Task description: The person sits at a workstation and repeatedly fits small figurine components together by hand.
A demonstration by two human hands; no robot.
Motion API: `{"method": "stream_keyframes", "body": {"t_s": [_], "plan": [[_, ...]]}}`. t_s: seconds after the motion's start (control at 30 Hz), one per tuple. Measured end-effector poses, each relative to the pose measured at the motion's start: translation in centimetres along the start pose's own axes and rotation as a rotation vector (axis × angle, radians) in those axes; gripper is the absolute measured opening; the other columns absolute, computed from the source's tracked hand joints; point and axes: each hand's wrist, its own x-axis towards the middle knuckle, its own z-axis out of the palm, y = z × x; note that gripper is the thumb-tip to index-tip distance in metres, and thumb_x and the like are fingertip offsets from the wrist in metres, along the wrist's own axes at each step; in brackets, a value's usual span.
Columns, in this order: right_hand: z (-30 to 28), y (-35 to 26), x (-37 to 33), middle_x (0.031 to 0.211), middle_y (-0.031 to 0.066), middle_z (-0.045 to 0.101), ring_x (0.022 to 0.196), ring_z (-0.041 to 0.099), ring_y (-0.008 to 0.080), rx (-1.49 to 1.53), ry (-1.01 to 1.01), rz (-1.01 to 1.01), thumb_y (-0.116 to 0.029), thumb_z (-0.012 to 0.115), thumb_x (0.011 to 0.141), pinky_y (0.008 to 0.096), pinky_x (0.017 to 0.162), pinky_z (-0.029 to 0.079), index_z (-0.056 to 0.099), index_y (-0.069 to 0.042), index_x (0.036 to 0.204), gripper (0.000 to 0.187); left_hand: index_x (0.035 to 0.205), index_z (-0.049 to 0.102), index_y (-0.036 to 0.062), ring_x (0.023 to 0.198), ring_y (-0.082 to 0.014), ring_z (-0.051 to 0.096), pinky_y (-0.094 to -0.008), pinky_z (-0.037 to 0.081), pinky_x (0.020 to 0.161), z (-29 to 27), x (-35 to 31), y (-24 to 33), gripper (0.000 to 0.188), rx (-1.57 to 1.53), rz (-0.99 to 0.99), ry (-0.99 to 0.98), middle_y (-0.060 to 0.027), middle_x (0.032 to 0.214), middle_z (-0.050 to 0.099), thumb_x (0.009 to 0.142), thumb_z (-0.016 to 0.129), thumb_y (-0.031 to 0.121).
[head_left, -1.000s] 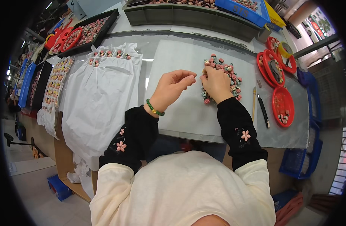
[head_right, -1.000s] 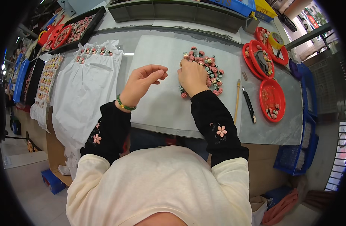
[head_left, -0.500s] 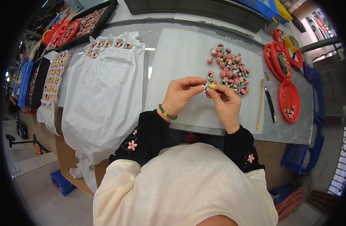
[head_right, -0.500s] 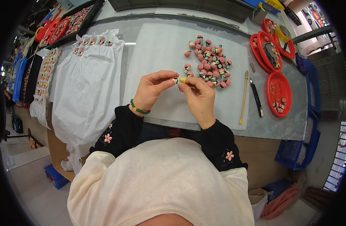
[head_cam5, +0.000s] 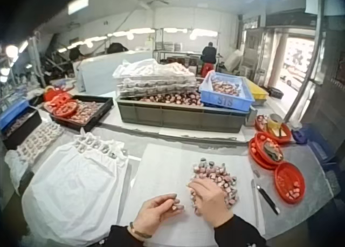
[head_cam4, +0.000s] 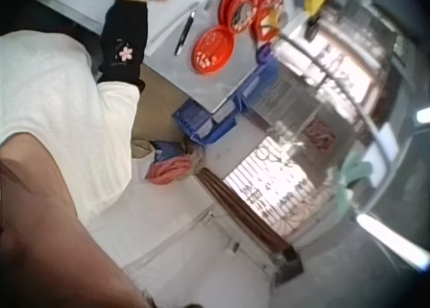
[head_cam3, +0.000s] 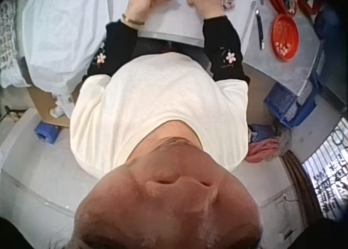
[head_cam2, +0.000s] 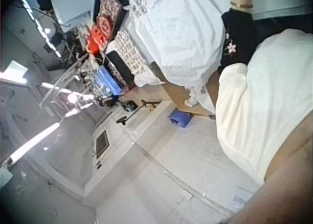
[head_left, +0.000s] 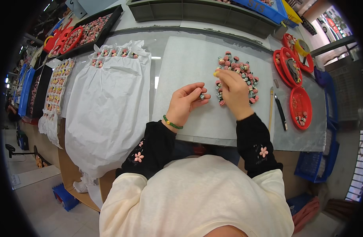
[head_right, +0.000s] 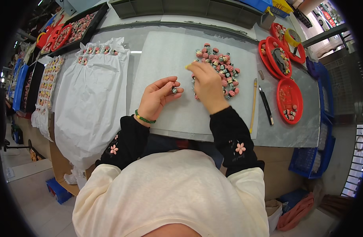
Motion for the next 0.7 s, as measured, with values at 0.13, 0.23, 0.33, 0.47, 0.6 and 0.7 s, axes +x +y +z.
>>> {"method": "stream_keyframes", "body": {"t_s": [0.13, 0.23, 0.33, 0.47, 0.6, 0.7], "plan": [[0.8, 3.3, 3.1, 0.089, 0.0067, 0.061, 0.086, 0.052, 0.0243, -0.332, -0.242, -0.199, 0.006, 0.057, 0.063, 0.0325, 0.073, 0.044, 0.061, -0.004, 0.091, 0.030, 0.110, 0.050, -0.0009, 0.085, -0.0139, 0.056, -0.0259, 0.047, 0.076, 0.1, 0.4, 0.0, 0.026, -0.044, -0.053, 0.049, -0.0054, 0.094, 0.055, 0.089, 0.046, 0.015], [0.9, 3.8, 3.4, 0.089, 0.0066, 0.060, 0.084, 0.052, 0.0254, -0.229, -0.209, -0.198, 0.005, 0.059, 0.065, 0.0331, 0.073, 0.044, 0.060, -0.004, 0.092, 0.029, 0.106, 0.052, 0.0002, 0.074, -0.0096, 0.051, -0.0221, 0.044, 0.066, 0.1, 0.5, 0.1, 0.025, 0.053, -0.053, 0.094, -0.0028, 0.090, 0.054, 0.089, 0.047, 0.017], [0.7, 0.7, 2.2, 0.085, 0.0083, 0.059, 0.074, 0.057, 0.0208, 0.052, -0.103, 0.010, 0.001, 0.066, 0.065, 0.0286, 0.064, 0.047, 0.058, -0.002, 0.098, 0.035, 0.103, 0.053, 0.0013, 0.069, -0.0070, 0.047, -0.0195, 0.039, 0.059, 0.0, 0.6, 0.4, 0.025, 0.083, -0.021, 0.098, -0.0004, 0.086, 0.053, 0.089, 0.048, 0.021], [0.4, -2.0, -0.4, 0.083, 0.0084, 0.056, 0.070, 0.058, 0.0162, 0.160, -0.060, 0.090, -0.001, 0.070, 0.063, 0.0253, 0.058, 0.048, 0.055, -0.002, 0.104, 0.044, 0.101, 0.055, 0.0018, 0.070, -0.0056, 0.047, -0.0186, 0.038, 0.059, 0.7, 0.7, 0.5, 0.026, 0.105, -0.025, 0.076, 0.0005, 0.084, 0.054, 0.088, 0.050, 0.024], [-0.4, -3.4, -1.7, 0.090, 0.0077, 0.056, 0.075, 0.058, 0.0166, 0.182, -0.017, 0.073, -0.001, 0.071, 0.064, 0.0260, 0.062, 0.048, 0.054, -0.002, 0.105, 0.044, 0.099, 0.057, 0.0015, 0.072, -0.0044, 0.047, -0.0184, 0.038, 0.060, 0.7, 0.5, -0.1, 0.024, 0.289, -0.025, 0.001, 0.0004, 0.082, 0.056, 0.088, 0.052, 0.022], [-0.1, -2.2, -3.5, 0.099, 0.0081, 0.056, 0.082, 0.058, 0.0145, 0.361, 0.054, 0.272, 0.000, 0.069, 0.069, 0.0244, 0.070, 0.049, 0.054, 0.000, 0.105, 0.039, 0.099, 0.058, 0.0000, 0.072, -0.0045, 0.049, -0.0188, 0.040, 0.060, 0.3, 0.6, -0.4, 0.021, 0.278, 0.048, -0.036, 0.0000, 0.081, 0.057, 0.085, 0.055, 0.016]]}}
